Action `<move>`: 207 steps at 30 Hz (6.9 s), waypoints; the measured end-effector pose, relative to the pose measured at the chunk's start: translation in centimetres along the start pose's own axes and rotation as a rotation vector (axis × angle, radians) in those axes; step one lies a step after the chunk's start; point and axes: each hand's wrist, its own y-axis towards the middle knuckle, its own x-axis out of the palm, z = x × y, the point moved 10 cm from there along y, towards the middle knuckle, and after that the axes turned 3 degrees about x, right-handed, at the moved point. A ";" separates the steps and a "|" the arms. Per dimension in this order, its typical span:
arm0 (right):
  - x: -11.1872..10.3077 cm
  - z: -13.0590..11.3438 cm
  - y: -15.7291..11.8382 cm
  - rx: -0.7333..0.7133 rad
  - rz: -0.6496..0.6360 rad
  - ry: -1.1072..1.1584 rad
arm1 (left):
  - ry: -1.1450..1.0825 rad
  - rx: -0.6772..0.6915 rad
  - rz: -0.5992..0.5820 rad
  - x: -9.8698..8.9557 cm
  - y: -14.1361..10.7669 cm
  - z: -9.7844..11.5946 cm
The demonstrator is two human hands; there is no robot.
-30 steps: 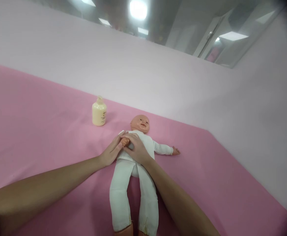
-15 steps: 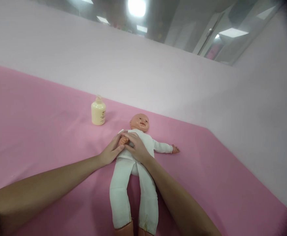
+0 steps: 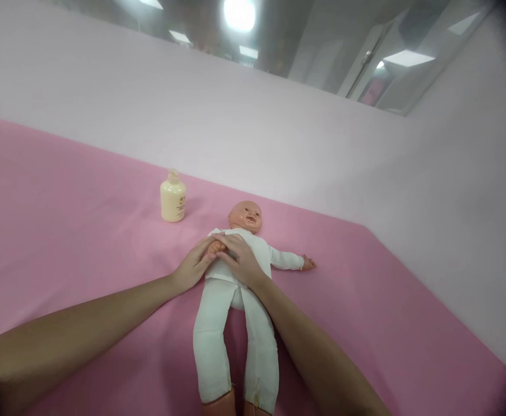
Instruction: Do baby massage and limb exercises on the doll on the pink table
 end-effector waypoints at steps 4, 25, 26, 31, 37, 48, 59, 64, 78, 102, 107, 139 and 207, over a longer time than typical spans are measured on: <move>0.0 0.0 0.1 -0.003 -0.009 -0.004 | 0.021 -0.005 -0.017 0.2 0.1 -0.1; -0.5 0.6 -0.1 0.084 0.040 0.064 | 0.031 0.037 -0.088 0.6 -0.3 -1.5; -0.5 0.6 -0.1 0.087 0.041 0.064 | 0.029 0.055 -0.095 0.6 -0.4 -1.5; -0.3 0.3 -0.1 0.066 0.025 0.046 | 0.023 0.076 -0.071 0.4 -0.3 -1.2; 0.1 1.3 -0.4 0.114 0.029 0.143 | 0.007 0.016 0.007 0.2 -0.2 -1.2; 0.1 1.1 -0.5 0.109 0.024 0.141 | 0.008 -0.008 -0.014 0.5 -0.2 -1.1; -0.1 -0.4 0.0 0.022 0.001 0.014 | -0.062 0.029 -0.020 0.4 0.2 -0.4; -0.1 -0.4 0.0 0.036 -0.015 0.009 | -0.071 0.024 -0.036 0.5 0.1 -0.8; 0.6 0.0 0.0 0.016 -0.043 0.015 | 0.156 0.022 0.005 1.2 -0.8 -0.6; 2.1 1.6 0.0 0.034 -0.093 -0.157 | 0.254 0.156 -0.092 1.6 -0.2 3.1; 2.1 1.6 -0.1 0.036 -0.109 -0.125 | 0.105 0.120 -0.060 1.2 -0.1 3.1; 1.6 0.9 0.1 0.016 -0.113 -0.100 | 0.640 0.611 -0.340 5.6 -3.1 6.1; 2.4 -4.9 -7.9 0.259 -0.423 -0.244 | 1.360 -0.286 -0.231 -7.6 -2.1 -3.1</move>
